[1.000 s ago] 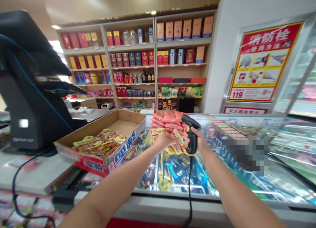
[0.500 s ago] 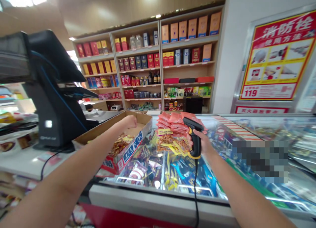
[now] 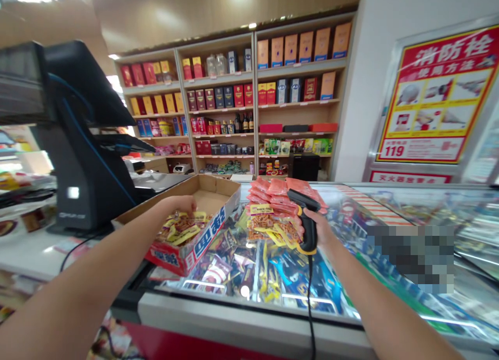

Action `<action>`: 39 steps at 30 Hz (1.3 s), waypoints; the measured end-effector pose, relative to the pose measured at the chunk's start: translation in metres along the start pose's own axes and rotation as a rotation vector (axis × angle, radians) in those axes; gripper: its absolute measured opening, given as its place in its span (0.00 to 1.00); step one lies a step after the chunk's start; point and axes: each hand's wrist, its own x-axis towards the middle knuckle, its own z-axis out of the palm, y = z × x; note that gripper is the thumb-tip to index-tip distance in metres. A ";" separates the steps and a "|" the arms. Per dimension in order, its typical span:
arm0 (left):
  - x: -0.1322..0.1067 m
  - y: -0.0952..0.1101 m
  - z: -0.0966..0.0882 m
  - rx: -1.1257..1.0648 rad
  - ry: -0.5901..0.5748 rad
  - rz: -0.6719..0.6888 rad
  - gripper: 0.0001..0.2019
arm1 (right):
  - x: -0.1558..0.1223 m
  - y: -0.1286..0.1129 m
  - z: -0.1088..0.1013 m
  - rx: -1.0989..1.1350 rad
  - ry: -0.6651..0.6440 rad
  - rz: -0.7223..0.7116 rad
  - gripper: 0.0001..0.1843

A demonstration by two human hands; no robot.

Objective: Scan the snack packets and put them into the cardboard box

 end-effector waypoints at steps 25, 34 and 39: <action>-0.095 -0.018 0.200 -1.091 -0.241 -0.198 0.14 | -0.004 0.008 0.009 -0.055 -0.001 0.001 0.16; -0.089 -0.024 0.190 -0.858 -0.265 0.081 0.09 | -0.010 0.008 0.017 -0.150 -0.047 0.019 0.17; -0.086 -0.016 0.178 -0.978 -0.300 0.147 0.17 | -0.016 0.005 0.023 -0.191 -0.112 0.030 0.18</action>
